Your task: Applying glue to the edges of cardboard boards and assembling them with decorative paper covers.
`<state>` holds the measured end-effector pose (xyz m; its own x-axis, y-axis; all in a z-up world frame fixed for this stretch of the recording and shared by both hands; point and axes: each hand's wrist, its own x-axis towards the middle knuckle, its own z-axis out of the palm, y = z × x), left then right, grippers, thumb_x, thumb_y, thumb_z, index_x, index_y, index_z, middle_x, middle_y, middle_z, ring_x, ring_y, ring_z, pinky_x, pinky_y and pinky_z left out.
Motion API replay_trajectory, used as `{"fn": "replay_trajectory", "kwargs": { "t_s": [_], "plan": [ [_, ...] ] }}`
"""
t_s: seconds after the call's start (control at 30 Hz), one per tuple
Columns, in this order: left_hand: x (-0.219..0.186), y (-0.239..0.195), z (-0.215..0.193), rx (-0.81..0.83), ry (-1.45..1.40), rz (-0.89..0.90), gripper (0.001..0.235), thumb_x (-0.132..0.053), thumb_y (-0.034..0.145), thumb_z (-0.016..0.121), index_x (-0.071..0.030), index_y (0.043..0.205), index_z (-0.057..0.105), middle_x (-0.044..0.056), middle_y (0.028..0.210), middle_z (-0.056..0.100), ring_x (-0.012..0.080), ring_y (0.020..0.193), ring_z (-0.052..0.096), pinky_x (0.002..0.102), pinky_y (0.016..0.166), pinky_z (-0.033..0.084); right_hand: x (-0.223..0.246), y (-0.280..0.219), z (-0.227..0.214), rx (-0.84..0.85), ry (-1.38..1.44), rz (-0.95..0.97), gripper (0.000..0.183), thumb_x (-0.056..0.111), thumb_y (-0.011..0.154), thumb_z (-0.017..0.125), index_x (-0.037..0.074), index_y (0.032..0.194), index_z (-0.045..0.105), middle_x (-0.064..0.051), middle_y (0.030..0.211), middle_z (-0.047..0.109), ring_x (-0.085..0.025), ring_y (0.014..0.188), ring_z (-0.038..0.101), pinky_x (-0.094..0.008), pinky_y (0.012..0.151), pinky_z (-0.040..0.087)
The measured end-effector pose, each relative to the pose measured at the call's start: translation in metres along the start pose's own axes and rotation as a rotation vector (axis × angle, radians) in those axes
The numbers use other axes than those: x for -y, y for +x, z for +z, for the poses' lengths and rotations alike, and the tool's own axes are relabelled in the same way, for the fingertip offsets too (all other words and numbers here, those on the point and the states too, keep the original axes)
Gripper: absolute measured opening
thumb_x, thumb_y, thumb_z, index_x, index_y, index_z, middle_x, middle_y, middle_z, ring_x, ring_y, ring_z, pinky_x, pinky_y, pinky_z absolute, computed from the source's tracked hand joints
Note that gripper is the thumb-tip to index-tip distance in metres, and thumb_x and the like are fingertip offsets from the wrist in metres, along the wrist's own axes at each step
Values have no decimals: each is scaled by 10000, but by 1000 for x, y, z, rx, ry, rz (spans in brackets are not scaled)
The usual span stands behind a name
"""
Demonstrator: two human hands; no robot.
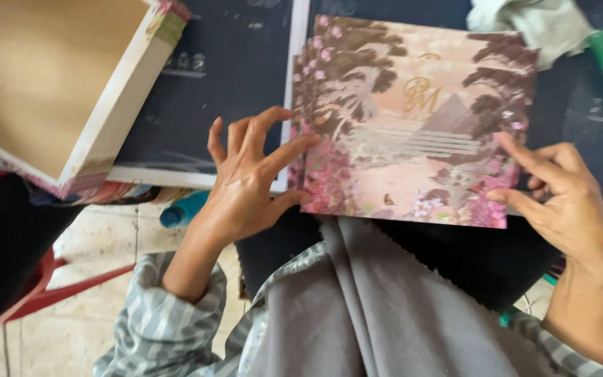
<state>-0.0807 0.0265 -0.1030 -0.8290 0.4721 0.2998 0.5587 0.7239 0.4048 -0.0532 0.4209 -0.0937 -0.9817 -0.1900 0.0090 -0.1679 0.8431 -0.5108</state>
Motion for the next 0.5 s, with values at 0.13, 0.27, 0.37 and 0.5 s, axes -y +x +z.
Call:
{"fn": "replay_trajectory", "kwargs": {
  "t_s": [0.13, 0.27, 0.37, 0.5],
  "plan": [
    [-17, 13, 20, 35, -64, 23, 899, -246, 609, 810, -208, 1382, 353, 129, 1467, 306, 336, 1343, 341, 670, 1039, 70, -4, 17, -13, -128, -39, -21, 576, 124, 789, 738, 103, 1343, 584, -78, 982, 449, -134, 713, 434, -252, 734, 438],
    [-54, 16, 53, 69, 210, -5, 1066, -821, 691, 497, -133, 1462, 235, 133, 1532, 104, 362, 1405, -4, 688, 1040, -44, -17, 21, -1, -217, 111, 255, 466, 170, 843, 726, 17, 1270, 618, -40, 910, 542, -100, 744, 458, -252, 716, 407],
    [-81, 17, 63, 15, 70, -3, 1043, -806, 623, 537, -135, 1406, 384, 145, 1518, 198, 421, 1401, 84, 727, 1026, 16, -45, 12, 19, -259, 436, 450, 358, 200, 842, 692, 48, 1154, 606, 28, 945, 588, -35, 824, 476, -186, 725, 394],
    [-98, 17, 82, 45, 39, 134, 1044, -783, 644, 622, -168, 1436, 333, 124, 1528, 241, 330, 1434, 218, 627, 1100, 199, -79, -10, 10, -425, 764, 502, 276, 196, 828, 674, 152, 1090, 599, 93, 1011, 629, 32, 849, 584, -67, 816, 480]
  ]
}}
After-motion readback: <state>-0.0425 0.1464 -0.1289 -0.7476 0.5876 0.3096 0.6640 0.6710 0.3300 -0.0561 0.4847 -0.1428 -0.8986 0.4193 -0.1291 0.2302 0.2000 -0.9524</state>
